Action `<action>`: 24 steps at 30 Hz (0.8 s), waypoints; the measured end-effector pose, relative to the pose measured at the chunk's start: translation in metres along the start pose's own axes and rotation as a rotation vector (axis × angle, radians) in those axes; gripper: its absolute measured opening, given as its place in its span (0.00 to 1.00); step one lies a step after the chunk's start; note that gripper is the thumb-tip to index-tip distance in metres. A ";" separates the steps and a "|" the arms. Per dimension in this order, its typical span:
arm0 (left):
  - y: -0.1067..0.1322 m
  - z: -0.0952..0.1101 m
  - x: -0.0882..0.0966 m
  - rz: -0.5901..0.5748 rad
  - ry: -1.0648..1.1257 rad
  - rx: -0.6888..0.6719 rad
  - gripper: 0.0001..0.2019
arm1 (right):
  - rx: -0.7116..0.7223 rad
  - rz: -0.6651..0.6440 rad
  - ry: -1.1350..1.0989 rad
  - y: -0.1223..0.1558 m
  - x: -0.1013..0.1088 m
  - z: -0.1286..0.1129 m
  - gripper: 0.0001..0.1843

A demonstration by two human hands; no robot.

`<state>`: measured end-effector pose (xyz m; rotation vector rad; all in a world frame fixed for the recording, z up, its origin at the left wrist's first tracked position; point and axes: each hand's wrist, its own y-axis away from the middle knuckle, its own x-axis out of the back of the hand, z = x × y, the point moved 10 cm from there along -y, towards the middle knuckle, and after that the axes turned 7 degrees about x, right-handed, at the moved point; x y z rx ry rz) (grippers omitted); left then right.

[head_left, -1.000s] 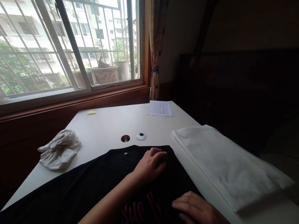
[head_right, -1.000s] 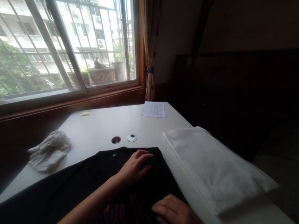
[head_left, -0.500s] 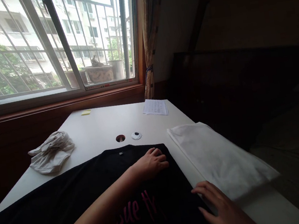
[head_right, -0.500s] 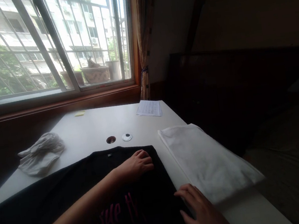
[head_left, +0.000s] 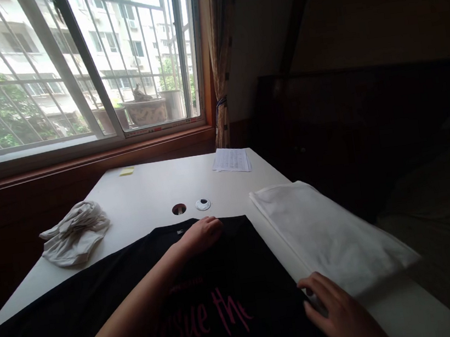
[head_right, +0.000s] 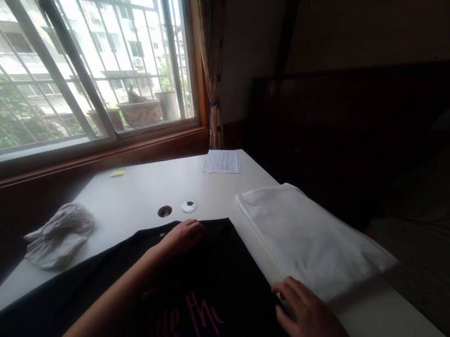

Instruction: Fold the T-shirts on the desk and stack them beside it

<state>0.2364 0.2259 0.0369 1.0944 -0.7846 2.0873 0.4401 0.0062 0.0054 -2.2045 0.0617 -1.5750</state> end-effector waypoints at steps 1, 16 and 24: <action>-0.005 0.001 -0.003 0.007 0.022 0.017 0.08 | 0.002 0.003 0.008 0.000 0.000 -0.001 0.15; -0.090 0.010 -0.058 0.077 0.168 0.259 0.30 | 0.077 0.084 0.056 0.006 -0.002 -0.007 0.09; -0.078 0.035 -0.053 0.170 -0.004 0.169 0.26 | 0.092 0.076 0.004 -0.002 0.009 -0.021 0.10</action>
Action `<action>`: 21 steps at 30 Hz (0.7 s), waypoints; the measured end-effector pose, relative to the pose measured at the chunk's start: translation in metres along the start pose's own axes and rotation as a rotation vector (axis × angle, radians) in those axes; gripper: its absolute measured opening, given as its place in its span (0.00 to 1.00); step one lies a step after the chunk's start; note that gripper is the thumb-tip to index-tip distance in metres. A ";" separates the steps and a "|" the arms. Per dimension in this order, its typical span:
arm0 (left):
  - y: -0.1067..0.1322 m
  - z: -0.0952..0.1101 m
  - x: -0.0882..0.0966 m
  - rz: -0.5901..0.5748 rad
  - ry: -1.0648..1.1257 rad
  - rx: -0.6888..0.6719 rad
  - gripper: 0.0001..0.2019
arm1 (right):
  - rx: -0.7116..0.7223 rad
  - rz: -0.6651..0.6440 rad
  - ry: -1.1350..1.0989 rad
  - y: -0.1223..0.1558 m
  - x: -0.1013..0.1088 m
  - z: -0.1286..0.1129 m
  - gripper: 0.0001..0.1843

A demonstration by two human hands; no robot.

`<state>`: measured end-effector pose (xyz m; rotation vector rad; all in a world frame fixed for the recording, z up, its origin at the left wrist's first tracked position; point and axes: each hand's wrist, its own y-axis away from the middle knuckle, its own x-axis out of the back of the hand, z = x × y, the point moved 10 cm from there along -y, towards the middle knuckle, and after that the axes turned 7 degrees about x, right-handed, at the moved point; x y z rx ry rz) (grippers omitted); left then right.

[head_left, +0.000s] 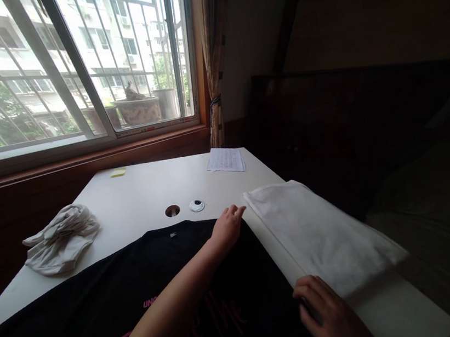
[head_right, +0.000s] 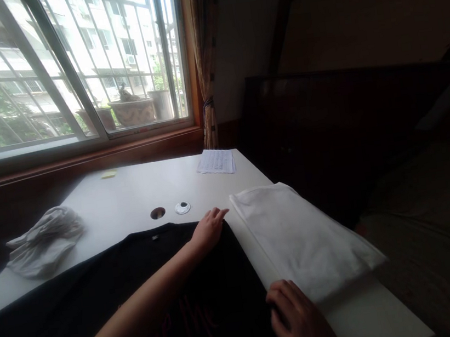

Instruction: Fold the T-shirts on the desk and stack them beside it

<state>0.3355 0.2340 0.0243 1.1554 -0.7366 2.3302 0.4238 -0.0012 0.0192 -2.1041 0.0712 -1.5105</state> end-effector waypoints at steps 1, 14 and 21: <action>0.003 0.007 0.002 0.009 -0.035 -0.035 0.26 | 0.000 -0.004 -0.005 -0.001 0.001 -0.001 0.10; 0.078 0.016 -0.017 -0.257 -0.236 -0.419 0.30 | 0.214 -0.067 -0.070 -0.003 0.010 -0.029 0.18; 0.054 -0.001 -0.021 -0.289 -0.232 -0.418 0.31 | 0.180 -0.054 -0.117 -0.006 0.011 -0.030 0.13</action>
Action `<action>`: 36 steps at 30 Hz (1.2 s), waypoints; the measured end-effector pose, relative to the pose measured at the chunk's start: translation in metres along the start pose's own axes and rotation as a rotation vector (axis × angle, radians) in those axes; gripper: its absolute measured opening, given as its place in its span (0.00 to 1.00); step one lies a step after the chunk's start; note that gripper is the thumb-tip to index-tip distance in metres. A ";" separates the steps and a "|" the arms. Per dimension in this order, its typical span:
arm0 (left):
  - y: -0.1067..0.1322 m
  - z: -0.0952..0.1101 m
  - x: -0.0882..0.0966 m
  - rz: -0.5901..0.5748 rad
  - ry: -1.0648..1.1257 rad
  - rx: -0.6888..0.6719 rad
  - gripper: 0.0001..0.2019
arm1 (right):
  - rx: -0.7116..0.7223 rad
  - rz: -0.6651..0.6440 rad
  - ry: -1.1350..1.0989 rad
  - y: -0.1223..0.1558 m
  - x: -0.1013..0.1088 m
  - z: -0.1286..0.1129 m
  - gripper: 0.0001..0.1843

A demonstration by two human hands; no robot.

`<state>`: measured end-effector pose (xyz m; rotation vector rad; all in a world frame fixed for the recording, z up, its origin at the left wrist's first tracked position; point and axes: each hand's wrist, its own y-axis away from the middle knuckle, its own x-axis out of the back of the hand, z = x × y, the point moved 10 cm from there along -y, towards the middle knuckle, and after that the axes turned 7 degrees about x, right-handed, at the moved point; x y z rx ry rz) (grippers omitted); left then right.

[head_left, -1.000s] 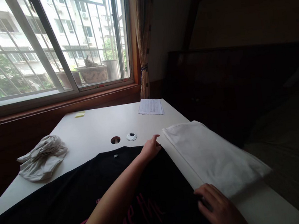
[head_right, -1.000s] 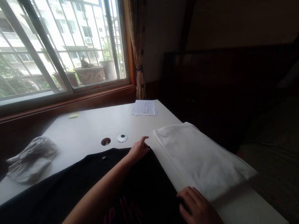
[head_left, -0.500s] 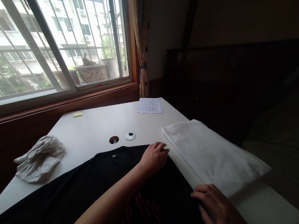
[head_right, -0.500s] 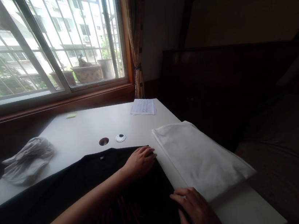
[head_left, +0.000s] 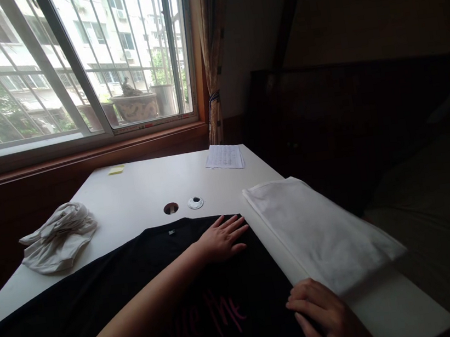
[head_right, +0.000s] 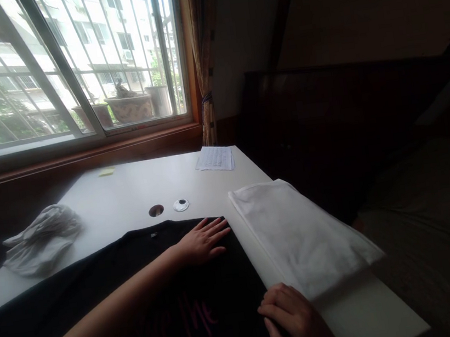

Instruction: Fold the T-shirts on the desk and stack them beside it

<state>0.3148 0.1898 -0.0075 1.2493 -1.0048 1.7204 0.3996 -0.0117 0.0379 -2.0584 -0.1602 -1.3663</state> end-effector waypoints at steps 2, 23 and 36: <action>-0.001 0.000 0.000 0.018 -0.009 -0.011 0.31 | -0.013 -0.003 0.013 -0.005 -0.002 0.000 0.13; -0.015 -0.017 -0.006 0.031 -0.057 0.029 0.30 | 0.051 -0.339 0.049 -0.015 -0.053 -0.019 0.41; -0.020 -0.023 -0.003 0.013 -0.058 0.095 0.31 | 0.051 -0.291 -0.092 -0.002 -0.033 -0.028 0.32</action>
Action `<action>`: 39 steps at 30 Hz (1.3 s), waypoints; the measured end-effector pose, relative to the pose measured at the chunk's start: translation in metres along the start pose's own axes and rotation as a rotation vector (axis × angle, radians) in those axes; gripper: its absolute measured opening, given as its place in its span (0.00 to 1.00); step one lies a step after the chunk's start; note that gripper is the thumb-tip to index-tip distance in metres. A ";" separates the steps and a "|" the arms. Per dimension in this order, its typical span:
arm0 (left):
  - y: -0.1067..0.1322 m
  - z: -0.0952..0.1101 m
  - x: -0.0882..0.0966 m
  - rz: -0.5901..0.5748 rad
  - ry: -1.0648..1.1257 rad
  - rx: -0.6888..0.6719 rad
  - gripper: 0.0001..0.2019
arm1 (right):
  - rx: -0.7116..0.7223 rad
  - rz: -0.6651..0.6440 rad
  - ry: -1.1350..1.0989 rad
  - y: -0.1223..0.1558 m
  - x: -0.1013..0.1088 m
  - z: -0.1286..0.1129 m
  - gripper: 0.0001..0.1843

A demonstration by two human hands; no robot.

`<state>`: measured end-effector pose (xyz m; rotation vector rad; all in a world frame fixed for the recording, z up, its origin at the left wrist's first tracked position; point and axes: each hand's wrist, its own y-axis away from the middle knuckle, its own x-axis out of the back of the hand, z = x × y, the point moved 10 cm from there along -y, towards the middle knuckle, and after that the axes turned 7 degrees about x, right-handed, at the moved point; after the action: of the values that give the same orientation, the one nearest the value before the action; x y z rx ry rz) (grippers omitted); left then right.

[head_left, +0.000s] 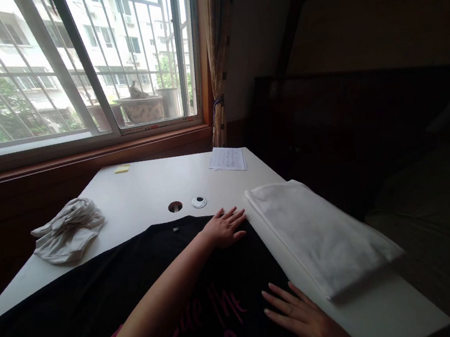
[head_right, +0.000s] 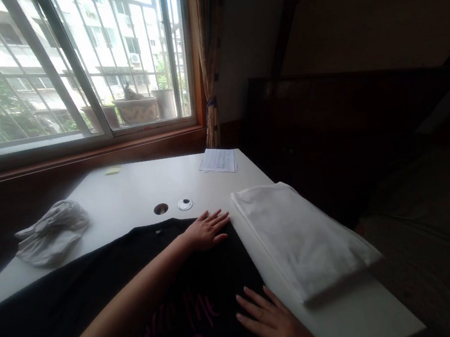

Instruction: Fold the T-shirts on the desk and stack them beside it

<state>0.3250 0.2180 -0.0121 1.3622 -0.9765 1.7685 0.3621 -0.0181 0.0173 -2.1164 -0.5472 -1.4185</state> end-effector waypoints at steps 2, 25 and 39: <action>0.000 -0.001 0.002 0.014 0.001 0.007 0.30 | -0.004 0.016 -0.022 0.002 0.002 0.001 0.31; 0.193 -0.030 0.068 0.028 -0.029 0.159 0.29 | -0.193 0.122 0.183 -0.051 0.022 0.044 0.34; 0.308 -0.154 0.064 0.110 -0.214 0.677 0.30 | -0.395 0.110 0.261 -0.155 -0.031 0.130 0.37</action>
<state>-0.0247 0.2106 -0.0219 1.9725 -0.5731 2.1798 0.3509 0.1829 -0.0207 -2.1597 -0.0488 -1.8181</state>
